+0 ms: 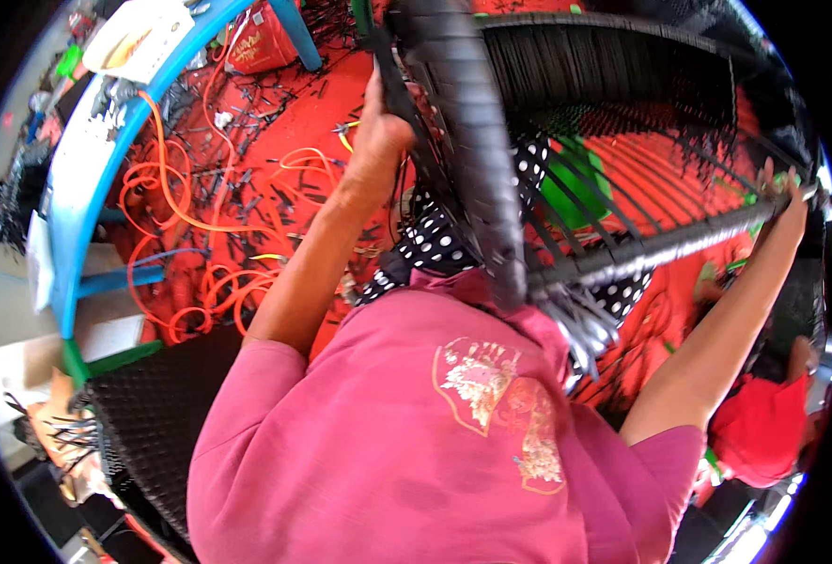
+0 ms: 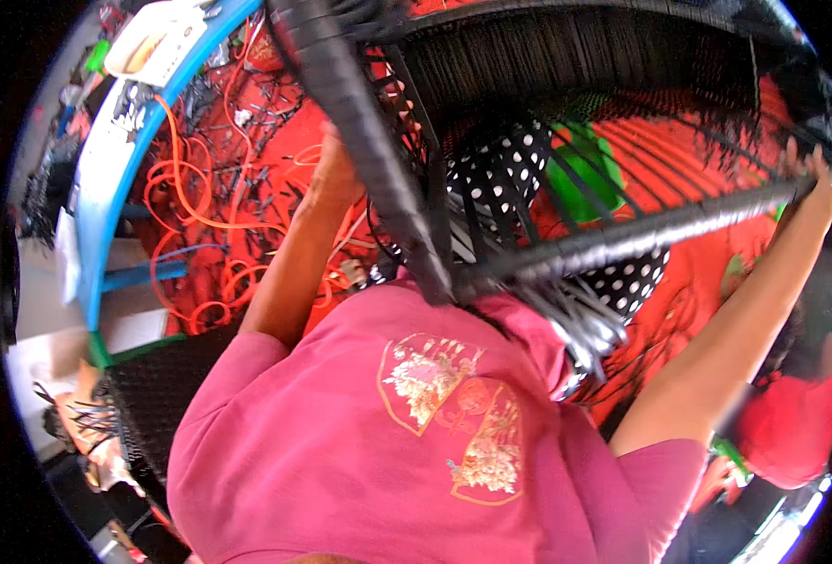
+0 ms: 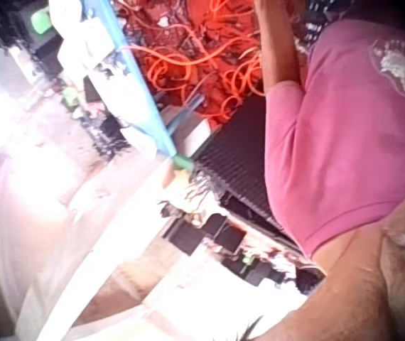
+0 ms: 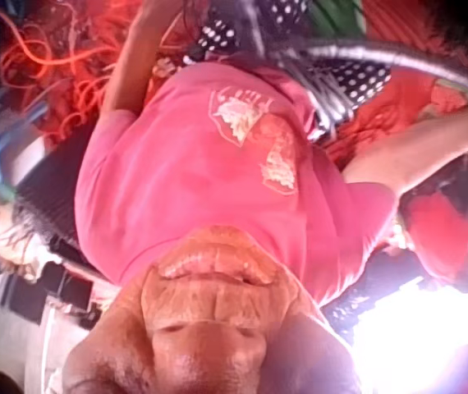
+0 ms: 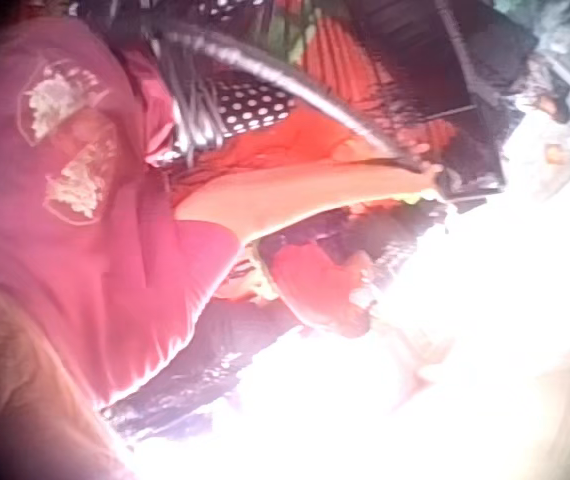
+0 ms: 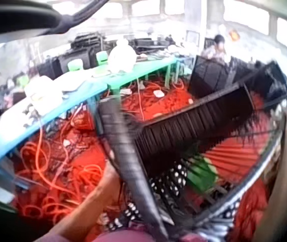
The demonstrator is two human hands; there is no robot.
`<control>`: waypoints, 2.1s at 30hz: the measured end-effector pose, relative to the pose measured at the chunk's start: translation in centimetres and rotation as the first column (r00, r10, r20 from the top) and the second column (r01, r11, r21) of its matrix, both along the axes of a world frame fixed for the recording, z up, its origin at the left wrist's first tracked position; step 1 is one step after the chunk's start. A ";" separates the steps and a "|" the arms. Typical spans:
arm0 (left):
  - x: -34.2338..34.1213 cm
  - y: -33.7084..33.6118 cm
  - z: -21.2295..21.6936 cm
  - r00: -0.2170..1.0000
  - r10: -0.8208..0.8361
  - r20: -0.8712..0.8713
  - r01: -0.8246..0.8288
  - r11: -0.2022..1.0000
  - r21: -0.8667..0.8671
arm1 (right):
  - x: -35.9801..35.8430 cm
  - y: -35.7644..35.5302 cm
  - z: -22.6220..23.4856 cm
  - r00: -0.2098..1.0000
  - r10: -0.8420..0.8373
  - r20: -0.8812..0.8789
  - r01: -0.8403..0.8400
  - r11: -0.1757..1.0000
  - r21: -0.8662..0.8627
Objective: The person sits on the floor and weaves a black plastic strip into the frame of a basket. They repeatedly thread the strip through the vertical ribs of the basket, pulling it tight to form a woven pattern. The person rotates the basket to continue the weaving process around the circumference.
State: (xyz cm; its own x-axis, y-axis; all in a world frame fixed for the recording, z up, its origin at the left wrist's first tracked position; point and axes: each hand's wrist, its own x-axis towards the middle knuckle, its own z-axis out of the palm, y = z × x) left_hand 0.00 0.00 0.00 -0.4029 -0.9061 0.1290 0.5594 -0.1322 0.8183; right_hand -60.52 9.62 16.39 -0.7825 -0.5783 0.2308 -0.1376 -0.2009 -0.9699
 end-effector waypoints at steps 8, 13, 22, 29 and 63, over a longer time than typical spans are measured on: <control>-5.5 3.4 3.2 0.869 0.411 0.275 -0.239 0.836 -0.495 | -5.6 7.3 -4.0 0.969 0.111 0.221 -0.176 0.936 0.304; -7.8 5.3 4.1 0.844 0.486 0.227 -0.219 0.700 -0.680 | -2.5 11.8 -8.8 0.993 -0.030 0.111 -0.015 0.923 0.384; -7.9 7.7 4.6 0.888 0.343 0.306 -0.004 0.672 -0.741 | 4.4 15.4 -14.6 0.971 -0.195 -0.140 0.238 0.855 0.460; -8.6 8.8 4.9 0.852 0.408 0.327 0.083 0.513 -0.855 | 6.0 16.3 -16.3 0.944 -0.209 -0.254 0.314 0.800 0.511; -7.7 9.7 5.8 0.875 0.064 0.480 0.381 0.521 -0.764 | 30.3 0.8 2.0 0.821 0.377 0.430 -0.567 0.632 0.528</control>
State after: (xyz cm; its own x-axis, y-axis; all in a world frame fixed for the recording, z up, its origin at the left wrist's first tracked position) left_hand -7.67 9.73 5.82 -0.7366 -0.3879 0.5541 0.1945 0.6632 0.7228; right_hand -30.24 10.46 18.39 -0.3311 -0.8167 -0.4727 0.0719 0.4777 -0.8756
